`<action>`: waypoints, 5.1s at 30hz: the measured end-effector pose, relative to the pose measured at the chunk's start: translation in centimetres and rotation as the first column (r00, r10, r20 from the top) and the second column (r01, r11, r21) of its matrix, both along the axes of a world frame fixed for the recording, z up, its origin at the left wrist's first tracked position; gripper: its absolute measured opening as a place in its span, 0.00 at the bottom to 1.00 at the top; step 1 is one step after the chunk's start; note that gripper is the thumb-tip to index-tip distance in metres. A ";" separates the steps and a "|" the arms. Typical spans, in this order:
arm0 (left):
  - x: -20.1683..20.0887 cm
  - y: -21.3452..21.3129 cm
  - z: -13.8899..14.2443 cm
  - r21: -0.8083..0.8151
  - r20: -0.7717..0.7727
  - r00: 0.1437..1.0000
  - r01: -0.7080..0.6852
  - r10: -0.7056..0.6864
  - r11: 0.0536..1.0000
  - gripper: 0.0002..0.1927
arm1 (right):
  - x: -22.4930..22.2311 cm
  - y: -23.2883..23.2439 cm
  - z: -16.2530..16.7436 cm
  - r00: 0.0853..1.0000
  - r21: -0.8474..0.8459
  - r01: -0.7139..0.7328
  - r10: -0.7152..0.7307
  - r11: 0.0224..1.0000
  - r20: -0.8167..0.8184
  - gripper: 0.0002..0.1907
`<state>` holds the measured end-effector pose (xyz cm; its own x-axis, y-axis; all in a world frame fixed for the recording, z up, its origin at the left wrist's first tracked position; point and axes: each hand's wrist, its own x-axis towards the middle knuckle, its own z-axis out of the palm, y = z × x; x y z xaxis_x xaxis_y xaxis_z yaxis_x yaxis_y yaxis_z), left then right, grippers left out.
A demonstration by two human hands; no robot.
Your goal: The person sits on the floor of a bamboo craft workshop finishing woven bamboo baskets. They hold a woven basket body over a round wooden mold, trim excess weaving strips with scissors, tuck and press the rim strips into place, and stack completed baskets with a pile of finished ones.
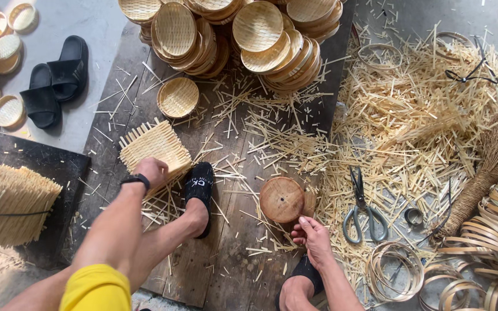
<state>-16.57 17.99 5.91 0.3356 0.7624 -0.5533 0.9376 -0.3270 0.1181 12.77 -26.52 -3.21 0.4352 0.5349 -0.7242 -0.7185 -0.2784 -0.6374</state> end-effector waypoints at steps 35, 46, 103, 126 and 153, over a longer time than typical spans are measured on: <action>14.2 -18.4 -6.8 -0.528 0.486 0.745 -0.167 0.458 0.833 0.29 | 3.0 2.2 1.4 0.897 0.072 0.149 -0.165 0.986 0.410 0.19; 14.7 -17.3 0.0 -0.374 0.653 0.597 -0.279 0.465 0.884 0.40 | 10.7 -23.1 2.5 0.423 -0.621 0.629 0.465 0.468 0.778 0.21; 22.7 -23.9 11.7 -0.981 0.133 0.562 0.193 0.817 0.027 0.12 | 8.1 -0.9 20.9 0.991 0.365 -0.075 0.112 0.928 -0.080 0.18; 18.1 -20.6 0.3 -0.540 0.689 0.496 -0.135 0.528 0.831 0.09 | 6.4 5.4 15.7 0.864 -0.380 -0.197 0.344 0.904 0.369 0.12; 17.7 -19.9 -3.7 -0.275 0.492 0.759 -0.331 0.427 0.903 0.11 | 3.4 6.1 5.1 0.614 -0.574 -0.024 0.465 0.818 0.637 0.08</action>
<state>1.10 -1.92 2.23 0.3132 0.8065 -0.5015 0.7531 0.1108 0.6485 16.18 -20.43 1.89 0.8259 0.3957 -0.4017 0.0681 -0.7772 -0.6256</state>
